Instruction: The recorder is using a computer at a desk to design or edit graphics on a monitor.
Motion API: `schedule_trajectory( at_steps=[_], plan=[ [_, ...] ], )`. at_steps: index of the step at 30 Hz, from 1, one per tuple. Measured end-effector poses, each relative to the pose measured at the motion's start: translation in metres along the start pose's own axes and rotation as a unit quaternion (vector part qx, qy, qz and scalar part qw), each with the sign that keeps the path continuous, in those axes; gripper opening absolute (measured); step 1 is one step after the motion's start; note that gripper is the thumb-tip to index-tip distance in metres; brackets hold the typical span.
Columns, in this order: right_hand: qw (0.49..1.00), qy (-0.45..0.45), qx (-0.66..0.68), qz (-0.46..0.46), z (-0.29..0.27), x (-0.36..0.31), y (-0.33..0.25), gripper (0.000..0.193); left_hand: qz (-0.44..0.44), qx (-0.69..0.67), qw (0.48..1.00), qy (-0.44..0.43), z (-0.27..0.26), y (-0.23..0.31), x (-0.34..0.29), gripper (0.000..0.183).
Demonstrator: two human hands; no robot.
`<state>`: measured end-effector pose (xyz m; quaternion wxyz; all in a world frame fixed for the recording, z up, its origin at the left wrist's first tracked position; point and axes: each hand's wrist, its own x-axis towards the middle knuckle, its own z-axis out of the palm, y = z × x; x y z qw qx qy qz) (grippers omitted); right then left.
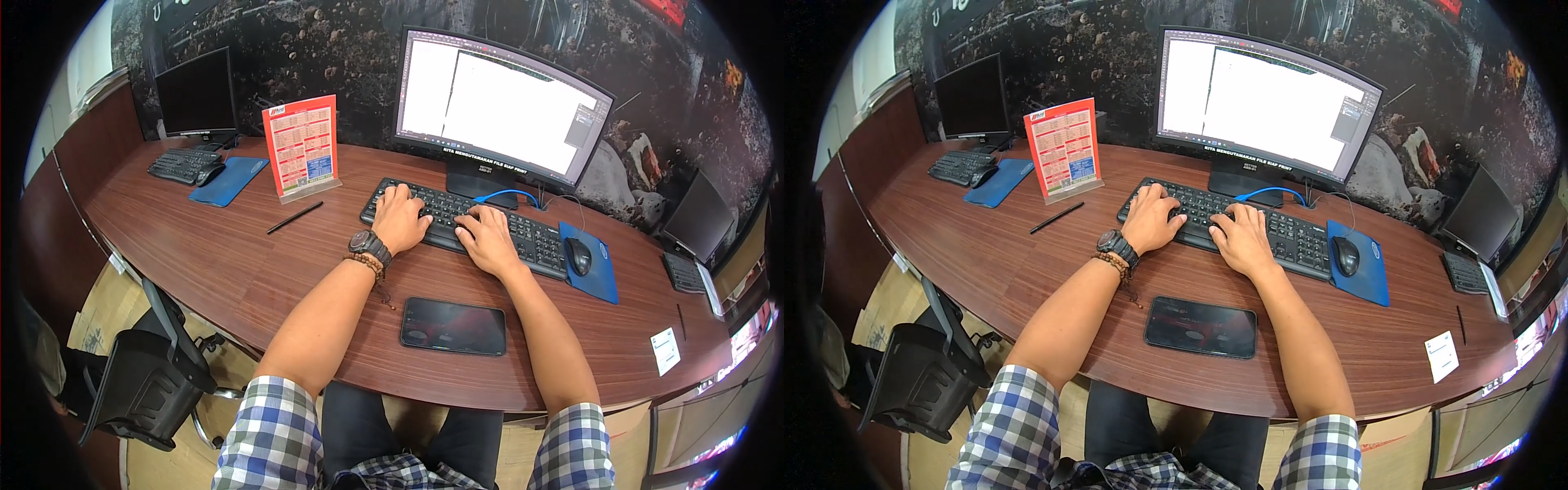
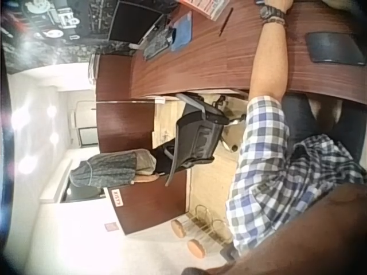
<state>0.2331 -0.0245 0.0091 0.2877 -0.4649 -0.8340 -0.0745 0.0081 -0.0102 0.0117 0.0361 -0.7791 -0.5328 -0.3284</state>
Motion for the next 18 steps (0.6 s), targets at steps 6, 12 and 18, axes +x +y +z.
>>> schedule_trajectory(
  at_steps=[6, 12, 18],
  plan=[
    [1.0, -0.007, -0.002, 0.006, 0.0, 0.0, 0.001, 0.033, -0.037, 0.018, 0.998, -0.04, -0.004, 0.008, 0.0, 0.045],
    [0.998, -0.023, -0.056, 0.028, 0.003, -0.004, 0.002, 0.037, -0.047, 0.022, 0.996, -0.068, -0.001, 0.011, 0.004, 0.062],
    [1.0, 0.005, 0.007, 0.013, -0.001, 0.0, -0.006, 0.038, -0.016, 0.026, 0.999, -0.044, 0.008, -0.002, 0.003, 0.071]
  ],
)
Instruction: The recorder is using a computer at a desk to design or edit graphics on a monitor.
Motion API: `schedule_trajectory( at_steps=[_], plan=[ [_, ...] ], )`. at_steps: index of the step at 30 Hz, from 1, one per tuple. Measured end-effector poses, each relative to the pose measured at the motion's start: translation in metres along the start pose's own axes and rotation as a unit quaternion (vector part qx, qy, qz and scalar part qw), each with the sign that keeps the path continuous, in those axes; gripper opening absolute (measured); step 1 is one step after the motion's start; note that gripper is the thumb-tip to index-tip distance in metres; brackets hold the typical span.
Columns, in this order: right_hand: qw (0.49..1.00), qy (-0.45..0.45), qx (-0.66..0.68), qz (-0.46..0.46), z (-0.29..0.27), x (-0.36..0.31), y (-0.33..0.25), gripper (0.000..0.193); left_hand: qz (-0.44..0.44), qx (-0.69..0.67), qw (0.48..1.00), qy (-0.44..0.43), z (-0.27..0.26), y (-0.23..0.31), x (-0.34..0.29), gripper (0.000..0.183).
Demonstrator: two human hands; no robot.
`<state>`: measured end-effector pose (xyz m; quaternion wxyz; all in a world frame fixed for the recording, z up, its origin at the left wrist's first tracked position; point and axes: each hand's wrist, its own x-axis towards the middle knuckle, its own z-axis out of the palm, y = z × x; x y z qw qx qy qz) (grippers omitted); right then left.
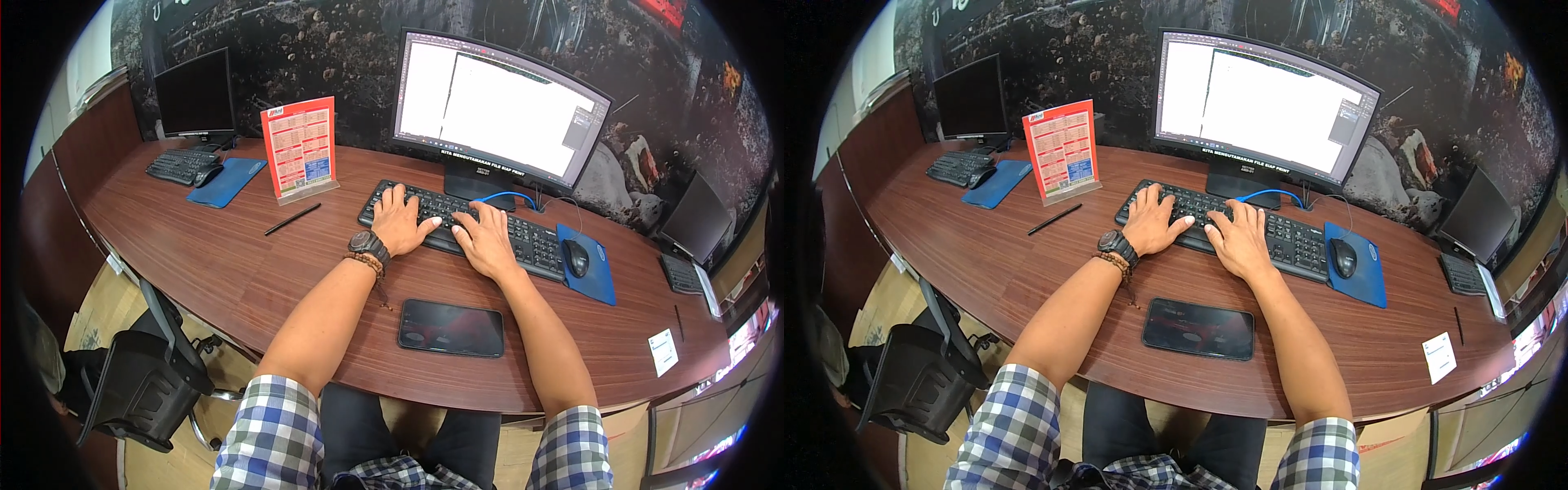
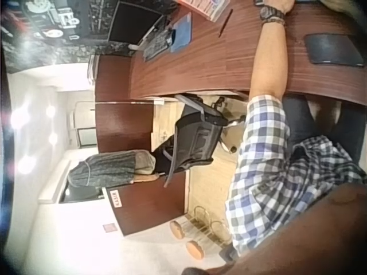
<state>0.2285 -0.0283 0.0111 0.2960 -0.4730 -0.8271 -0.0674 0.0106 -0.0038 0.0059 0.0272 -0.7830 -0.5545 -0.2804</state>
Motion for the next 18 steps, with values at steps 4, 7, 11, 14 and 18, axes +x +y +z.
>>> schedule_trajectory(
  at_steps=[4, 7, 11, 14, 18],
  plan=[
    [1.0, 0.004, -0.014, 0.003, -0.002, -0.001, 0.003, 0.038, 0.012, -0.004, 1.0, 0.018, 0.002, 0.0, 0.003, 0.073],
    [1.0, 0.001, -0.008, 0.004, -0.001, -0.001, 0.004, 0.038, 0.06, 0.001, 0.994, 0.088, 0.004, -0.003, 0.003, 0.072],
    [1.0, 0.0, -0.008, 0.008, -0.001, -0.004, 0.007, 0.038, 0.034, -0.005, 0.999, 0.009, 0.001, -0.003, 0.004, 0.073],
    [1.0, 0.0, -0.006, 0.013, -0.001, -0.005, 0.008, 0.038, 0.032, -0.001, 0.999, 0.009, 0.003, -0.003, 0.004, 0.074],
    [1.0, -0.004, 0.002, 0.022, -0.002, -0.003, 0.003, 0.038, 0.037, 0.009, 0.999, 0.007, 0.006, -0.009, 0.004, 0.081]
  ],
)
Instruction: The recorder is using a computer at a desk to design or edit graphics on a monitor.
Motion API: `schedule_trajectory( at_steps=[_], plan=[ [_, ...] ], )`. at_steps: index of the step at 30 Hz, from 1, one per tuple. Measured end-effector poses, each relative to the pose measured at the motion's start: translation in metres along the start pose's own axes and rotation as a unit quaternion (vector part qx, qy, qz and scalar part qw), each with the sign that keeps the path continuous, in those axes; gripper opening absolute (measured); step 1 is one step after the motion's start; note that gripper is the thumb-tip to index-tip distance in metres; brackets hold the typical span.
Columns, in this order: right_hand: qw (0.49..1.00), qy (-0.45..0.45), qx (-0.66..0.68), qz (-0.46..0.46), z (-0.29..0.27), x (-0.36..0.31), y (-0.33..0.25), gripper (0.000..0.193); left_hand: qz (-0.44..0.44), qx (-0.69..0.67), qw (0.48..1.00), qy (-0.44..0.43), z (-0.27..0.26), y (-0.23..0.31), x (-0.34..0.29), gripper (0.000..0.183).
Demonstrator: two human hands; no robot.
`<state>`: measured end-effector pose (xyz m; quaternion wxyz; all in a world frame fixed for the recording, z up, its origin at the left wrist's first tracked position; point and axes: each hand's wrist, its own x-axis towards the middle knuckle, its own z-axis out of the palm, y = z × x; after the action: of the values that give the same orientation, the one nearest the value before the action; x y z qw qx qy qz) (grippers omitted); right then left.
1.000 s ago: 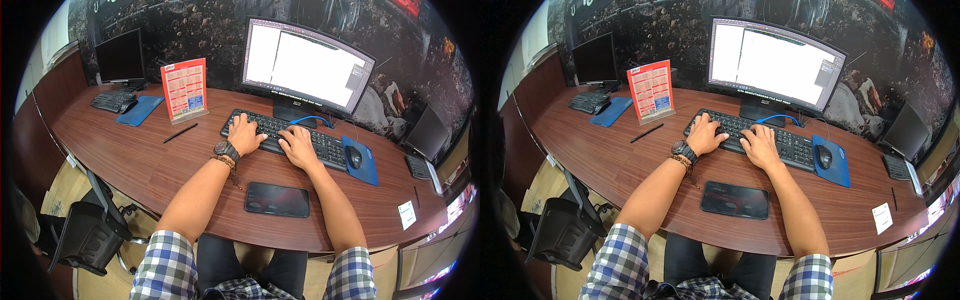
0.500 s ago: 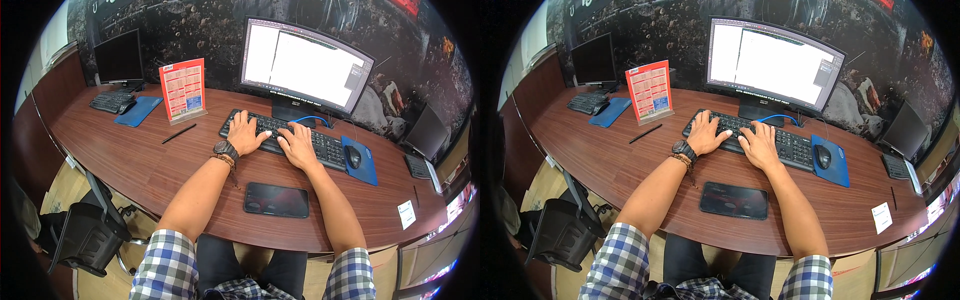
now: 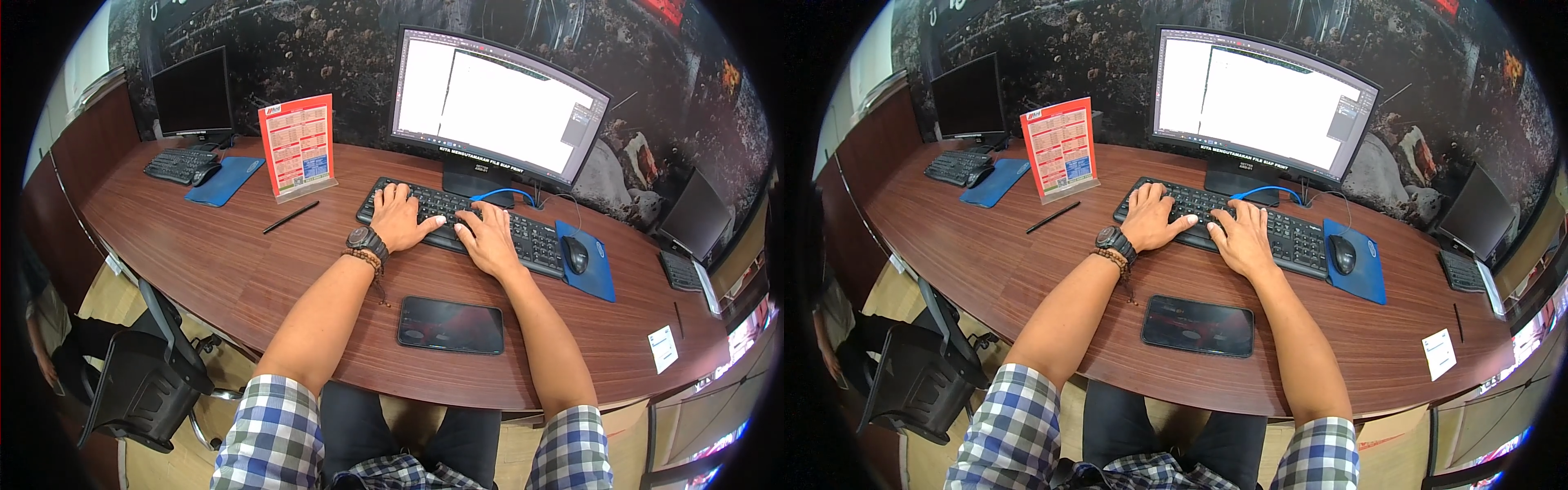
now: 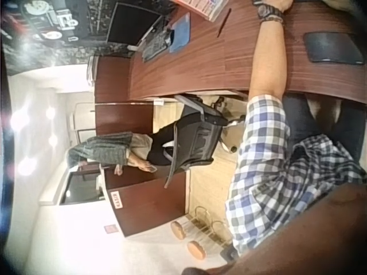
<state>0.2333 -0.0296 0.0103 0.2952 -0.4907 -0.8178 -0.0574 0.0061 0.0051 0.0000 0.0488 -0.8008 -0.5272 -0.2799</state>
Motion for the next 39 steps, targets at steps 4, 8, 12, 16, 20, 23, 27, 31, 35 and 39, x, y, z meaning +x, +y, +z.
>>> schedule_trajectory(
  at_steps=[4, 8, 12, 16, 20, 23, 27, 31, 35, 39],
  plan=[
    [1.0, 0.008, -0.001, 0.003, 0.0, -0.002, 0.006, 0.038, -0.011, 0.021, 0.999, -0.039, -0.005, 0.008, 0.002, 0.082],
    [1.0, 0.007, 0.0, -0.002, -0.001, -0.002, 0.006, 0.037, -0.007, 0.009, 0.999, -0.033, -0.008, 0.007, 0.001, 0.078],
    [1.0, 0.014, 0.001, 0.0, -0.002, -0.003, 0.009, 0.037, 0.016, -0.063, 0.997, 0.032, -0.007, 0.004, 0.001, 0.071],
    [0.998, 0.051, -0.022, -0.011, -0.016, -0.004, 0.018, 0.035, 0.026, -0.079, 0.996, 0.005, -0.016, 0.006, 0.0, 0.065],
    [0.995, 0.075, -0.058, -0.012, -0.054, -0.02, 0.063, 0.026, 0.023, -0.085, 0.996, -0.008, -0.019, 0.005, -0.002, 0.064],
    [0.985, 0.092, -0.122, 0.077, -0.084, -0.053, 0.116, 0.025, 0.014, -0.085, 0.996, -0.026, -0.022, 0.01, 0.001, 0.062],
    [0.973, 0.142, -0.084, 0.161, -0.089, -0.085, 0.148, 0.029, 0.014, -0.061, 0.998, -0.021, -0.02, 0.009, -0.001, 0.059],
    [0.969, 0.142, -0.033, 0.199, -0.086, -0.089, 0.151, 0.035, 0.021, -0.072, 0.997, -0.008, -0.019, 0.005, -0.002, 0.058],
    [0.959, 0.14, -0.017, 0.246, -0.086, -0.092, 0.16, 0.034, 0.014, -0.082, 0.996, -0.036, -0.02, 0.004, 0.0, 0.056],
    [0.96, 0.147, -0.01, 0.24, -0.082, -0.094, 0.167, 0.033, 0.011, -0.085, 0.996, -0.031, -0.02, 0.005, -0.001, 0.055]
  ],
)
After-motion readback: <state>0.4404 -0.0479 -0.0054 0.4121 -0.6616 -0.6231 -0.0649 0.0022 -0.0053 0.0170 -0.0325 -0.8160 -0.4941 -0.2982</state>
